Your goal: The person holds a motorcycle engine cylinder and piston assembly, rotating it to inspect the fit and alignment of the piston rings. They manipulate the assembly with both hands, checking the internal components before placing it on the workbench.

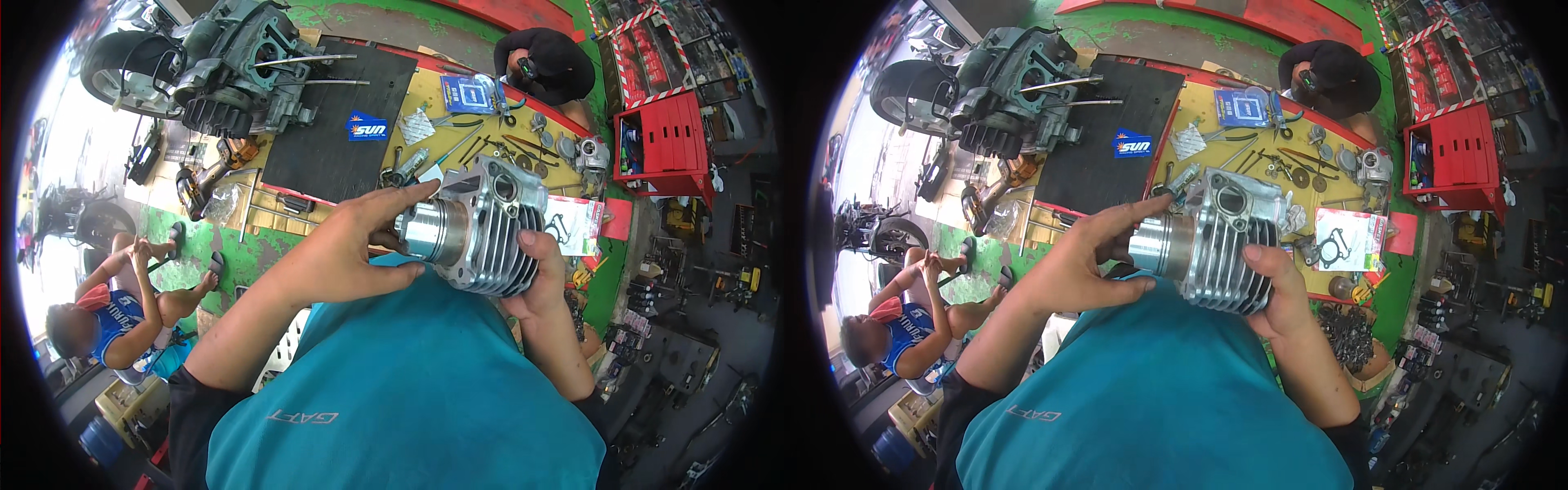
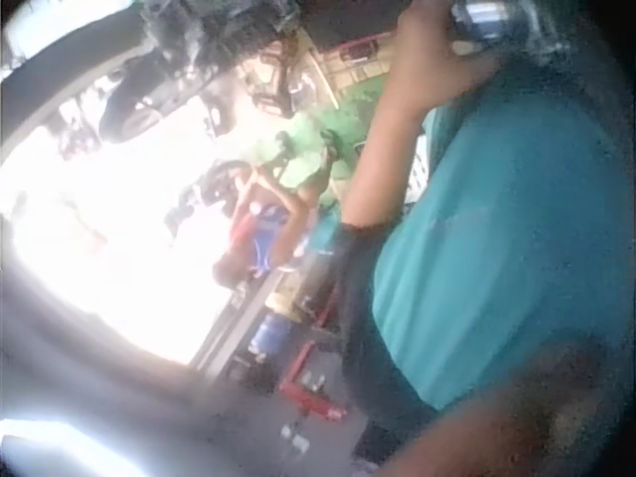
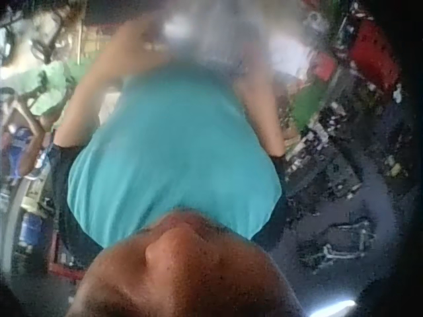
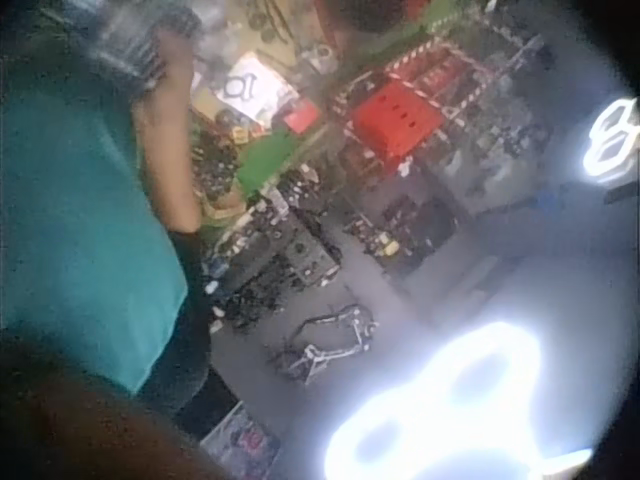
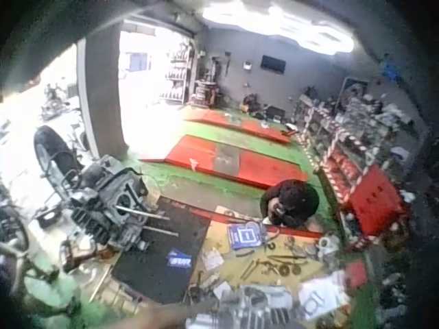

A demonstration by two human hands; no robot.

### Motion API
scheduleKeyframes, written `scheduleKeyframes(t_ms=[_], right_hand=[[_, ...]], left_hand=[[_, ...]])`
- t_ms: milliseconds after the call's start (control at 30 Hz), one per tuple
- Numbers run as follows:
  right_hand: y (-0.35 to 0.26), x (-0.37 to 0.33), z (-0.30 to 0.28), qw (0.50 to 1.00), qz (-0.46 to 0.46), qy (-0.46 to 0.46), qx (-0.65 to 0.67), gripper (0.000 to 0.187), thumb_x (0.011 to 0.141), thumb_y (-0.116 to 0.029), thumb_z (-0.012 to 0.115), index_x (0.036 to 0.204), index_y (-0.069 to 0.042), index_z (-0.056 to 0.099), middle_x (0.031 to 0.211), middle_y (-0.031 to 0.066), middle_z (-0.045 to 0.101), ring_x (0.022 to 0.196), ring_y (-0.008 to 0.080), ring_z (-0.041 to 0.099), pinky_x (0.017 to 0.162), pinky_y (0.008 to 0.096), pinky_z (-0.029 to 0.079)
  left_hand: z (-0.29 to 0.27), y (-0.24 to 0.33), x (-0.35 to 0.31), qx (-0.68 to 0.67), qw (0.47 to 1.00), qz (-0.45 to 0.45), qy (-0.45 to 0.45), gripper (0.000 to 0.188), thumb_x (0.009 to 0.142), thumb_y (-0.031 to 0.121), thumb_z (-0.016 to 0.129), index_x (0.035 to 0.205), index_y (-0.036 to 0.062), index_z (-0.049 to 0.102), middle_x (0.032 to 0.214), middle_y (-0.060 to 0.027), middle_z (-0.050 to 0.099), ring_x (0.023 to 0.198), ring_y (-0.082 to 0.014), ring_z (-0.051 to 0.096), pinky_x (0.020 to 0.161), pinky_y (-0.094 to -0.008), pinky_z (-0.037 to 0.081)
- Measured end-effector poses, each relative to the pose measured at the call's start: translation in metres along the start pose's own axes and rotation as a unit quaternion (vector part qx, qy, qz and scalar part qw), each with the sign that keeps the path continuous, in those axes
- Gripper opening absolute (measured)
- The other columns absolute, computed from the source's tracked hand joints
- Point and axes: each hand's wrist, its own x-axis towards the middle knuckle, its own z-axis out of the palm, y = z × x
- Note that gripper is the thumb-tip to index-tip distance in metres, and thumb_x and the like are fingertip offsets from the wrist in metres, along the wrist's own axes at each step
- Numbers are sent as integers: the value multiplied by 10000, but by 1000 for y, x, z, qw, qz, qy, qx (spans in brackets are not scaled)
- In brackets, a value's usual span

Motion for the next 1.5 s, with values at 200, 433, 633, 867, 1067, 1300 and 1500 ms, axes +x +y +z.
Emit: scheduleKeyframes(t_ms=[200, 433, 633, 867, 1067, 1300, 1500], right_hand=[[-7, -1, 4, 1000, -1, 9, 3, 606, 861, -302, 678, 1315, 68, 523, 1173, 177, 675, 997, 258, 709, 899, 396, 583], [-8, -4, 11, 1000, -12, 2, 9, 573, 863, -280, 676, 1295, 72, 540, 1162, 173, 680, 988, 245, 713, 886, 382, 591], [-8, -7, 10, 1000, -11, 9, 3, 579, 866, -288, 671, 1304, 67, 536, 1166, 169, 679, 992, 246, 713, 882, 380, 592], [-12, -10, 14, 1000, -17, -4, -5, 595, 861, -295, 657, 1320, 60, 526, 1177, 168, 674, 1022, 251, 700, 913, 390, 576], [-9, -13, 19, 999, -38, -12, -27, 660, 841, -314, 677, 1365, 43, 495, 1222, 159, 656, 1074, 243, 682, 931, 385, 569], [-8, -21, 24, 997, -64, -1, -35, 906, 751, -295, 740, 1519, -32, 338, 1355, 193, 568, 1186, 303, 629, 1004, 432, 536], [-5, -23, 39, 994, -83, 31, -70, 1198, 628, -313, 814, 1611, -126, 154, 1512, 212, 411, 1375, 375, 463, 1156, 503, 387]], left_hand=[[2, 10, 4, 84, 995, 37, 39, 755, 704, -13, 728, 1428, 31, 517, 1264, -96, 623, 1049, -170, 656, 858, -306, 574], [5, 14, 1, 241, 961, 110, 79, 762, 640, 56, 725, 1383, 43, 555, 1167, -117, 685, 961, -228, 695, 809, -330, 573], [10, 14, 0, 270, 951, 125, 84, 777, 615, 70, 742, 1370, 51, 561, 1215, -152, 680, 1033, -322, 694, 846, -386, 567], [12, 18, 0, 277, 947, 142, 83, 732, 589, 62, 745, 1306, 51, 593, 1200, -158, 682, 1035, -331, 692, 882, -389, 566], [9, 17, 2, 266, 943, 180, 83, 735, 583, 67, 756, 1300, 46, 599, 1210, -158, 678, 1049, -327, 690, 888, -391, 566], [7, 19, -8, 188, 968, 158, 43, 774, 683, 23, 808, 1395, 33, 505, 1402, -172, 585, 1237, -325, 617, 960, -397, 550], [6, 20, -21, 175, 978, 111, -16, 814, 767, 7, 803, 1462, 8, 380, 1465, -193, 525, 1306, -325, 569, 1023, -403, 509]])
